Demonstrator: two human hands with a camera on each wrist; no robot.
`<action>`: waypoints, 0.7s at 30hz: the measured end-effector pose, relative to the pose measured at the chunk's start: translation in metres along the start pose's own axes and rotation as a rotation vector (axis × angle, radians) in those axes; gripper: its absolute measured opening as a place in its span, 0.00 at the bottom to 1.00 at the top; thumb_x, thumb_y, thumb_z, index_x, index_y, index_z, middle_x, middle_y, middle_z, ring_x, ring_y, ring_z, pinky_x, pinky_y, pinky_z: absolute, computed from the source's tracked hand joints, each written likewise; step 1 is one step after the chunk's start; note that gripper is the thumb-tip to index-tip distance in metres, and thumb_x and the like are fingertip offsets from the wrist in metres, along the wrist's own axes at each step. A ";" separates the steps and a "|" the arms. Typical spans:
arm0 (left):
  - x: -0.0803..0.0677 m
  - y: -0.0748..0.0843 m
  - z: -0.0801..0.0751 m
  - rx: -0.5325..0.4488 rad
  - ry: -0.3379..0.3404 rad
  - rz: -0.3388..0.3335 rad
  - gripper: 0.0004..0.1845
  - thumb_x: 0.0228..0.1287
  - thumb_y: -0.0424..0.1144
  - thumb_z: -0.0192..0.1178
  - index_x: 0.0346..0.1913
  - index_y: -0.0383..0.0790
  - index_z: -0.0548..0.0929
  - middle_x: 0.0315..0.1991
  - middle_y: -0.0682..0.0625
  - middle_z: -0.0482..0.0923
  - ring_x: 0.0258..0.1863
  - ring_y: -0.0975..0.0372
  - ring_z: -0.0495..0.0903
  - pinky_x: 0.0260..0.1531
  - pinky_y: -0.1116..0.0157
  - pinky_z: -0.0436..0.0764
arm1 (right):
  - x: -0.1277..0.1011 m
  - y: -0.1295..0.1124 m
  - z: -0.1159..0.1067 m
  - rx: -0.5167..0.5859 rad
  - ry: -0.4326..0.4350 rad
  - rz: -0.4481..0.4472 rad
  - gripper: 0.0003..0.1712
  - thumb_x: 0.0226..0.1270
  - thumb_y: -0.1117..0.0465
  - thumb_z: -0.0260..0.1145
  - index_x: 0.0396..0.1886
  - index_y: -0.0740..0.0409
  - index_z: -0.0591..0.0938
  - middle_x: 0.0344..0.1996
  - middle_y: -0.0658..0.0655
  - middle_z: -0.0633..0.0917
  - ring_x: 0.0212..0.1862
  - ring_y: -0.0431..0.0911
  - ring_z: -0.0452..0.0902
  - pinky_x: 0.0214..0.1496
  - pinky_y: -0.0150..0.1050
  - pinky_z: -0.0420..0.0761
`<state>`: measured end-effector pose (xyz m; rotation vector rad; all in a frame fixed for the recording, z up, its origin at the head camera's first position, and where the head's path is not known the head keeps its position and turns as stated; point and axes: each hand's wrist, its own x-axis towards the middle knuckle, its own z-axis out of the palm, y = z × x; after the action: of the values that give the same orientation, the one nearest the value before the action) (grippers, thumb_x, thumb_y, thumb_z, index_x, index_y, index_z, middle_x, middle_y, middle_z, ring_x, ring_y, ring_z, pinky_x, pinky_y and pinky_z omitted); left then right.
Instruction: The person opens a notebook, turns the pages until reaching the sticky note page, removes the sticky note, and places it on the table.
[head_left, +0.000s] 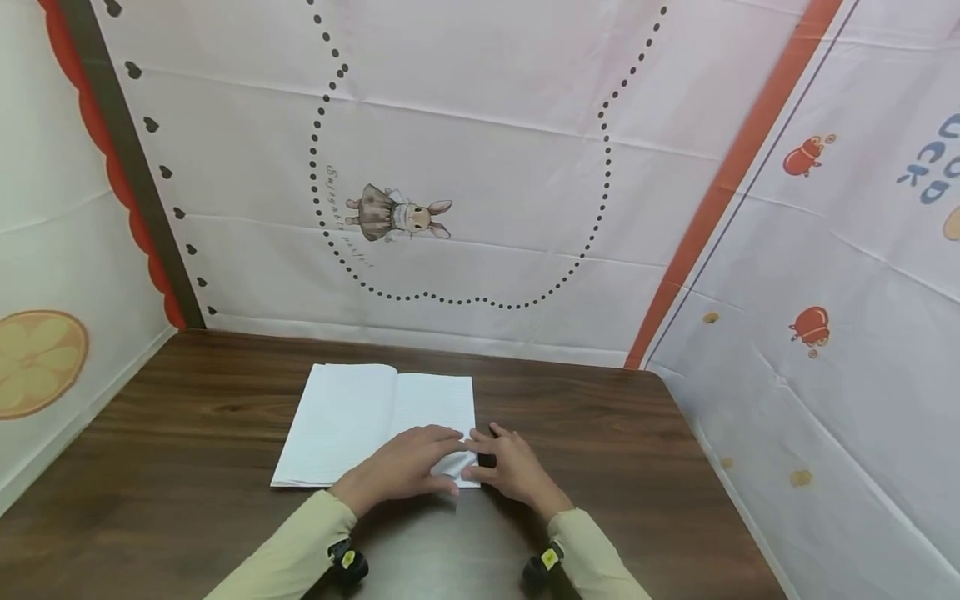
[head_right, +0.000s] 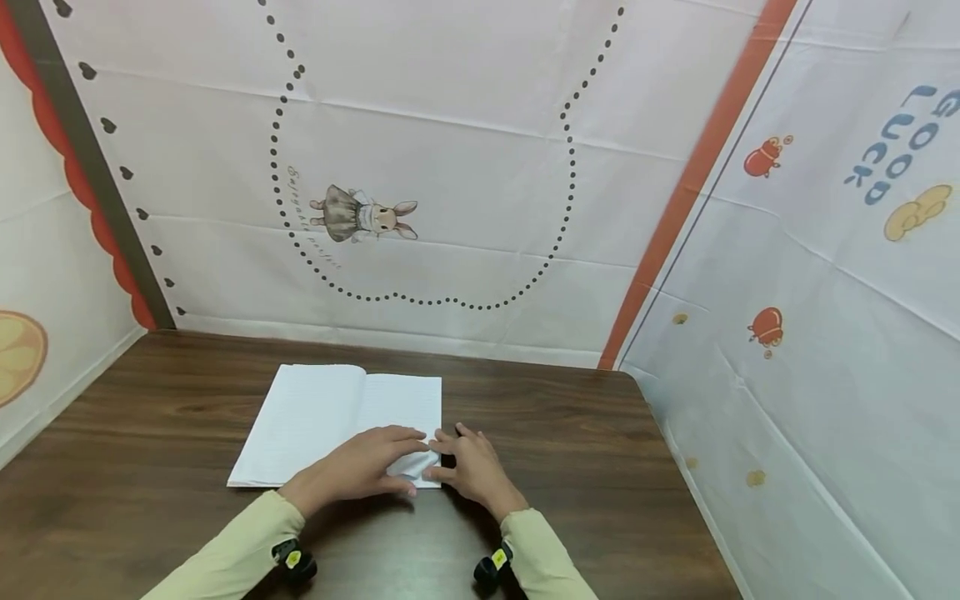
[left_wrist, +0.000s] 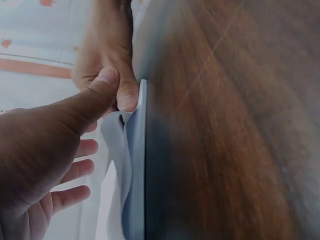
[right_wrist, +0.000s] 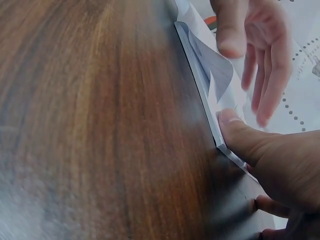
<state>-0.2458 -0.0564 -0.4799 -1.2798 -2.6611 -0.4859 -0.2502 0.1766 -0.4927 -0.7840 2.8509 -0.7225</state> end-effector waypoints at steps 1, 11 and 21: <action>0.001 -0.001 0.001 0.009 -0.003 0.001 0.36 0.58 0.60 0.71 0.64 0.42 0.81 0.61 0.45 0.81 0.61 0.53 0.80 0.59 0.51 0.79 | 0.001 -0.001 0.000 0.002 -0.005 -0.006 0.31 0.66 0.44 0.70 0.68 0.46 0.80 0.70 0.56 0.75 0.77 0.63 0.58 0.75 0.68 0.57; 0.003 -0.011 0.006 0.044 0.003 -0.007 0.33 0.55 0.60 0.72 0.59 0.43 0.84 0.58 0.45 0.83 0.59 0.52 0.81 0.59 0.50 0.79 | 0.002 -0.002 0.002 0.018 -0.013 -0.015 0.34 0.66 0.43 0.70 0.69 0.49 0.79 0.70 0.57 0.75 0.78 0.63 0.57 0.76 0.67 0.56; 0.005 -0.015 0.006 0.133 0.088 -0.082 0.11 0.65 0.44 0.70 0.46 0.43 0.88 0.53 0.49 0.86 0.55 0.54 0.83 0.56 0.52 0.81 | -0.001 0.001 0.002 0.010 0.024 0.025 0.44 0.62 0.42 0.72 0.73 0.59 0.74 0.72 0.59 0.74 0.78 0.59 0.60 0.77 0.63 0.58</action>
<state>-0.2612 -0.0592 -0.4876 -1.0913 -2.6311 -0.3602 -0.2489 0.1770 -0.4948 -0.7427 2.8705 -0.7475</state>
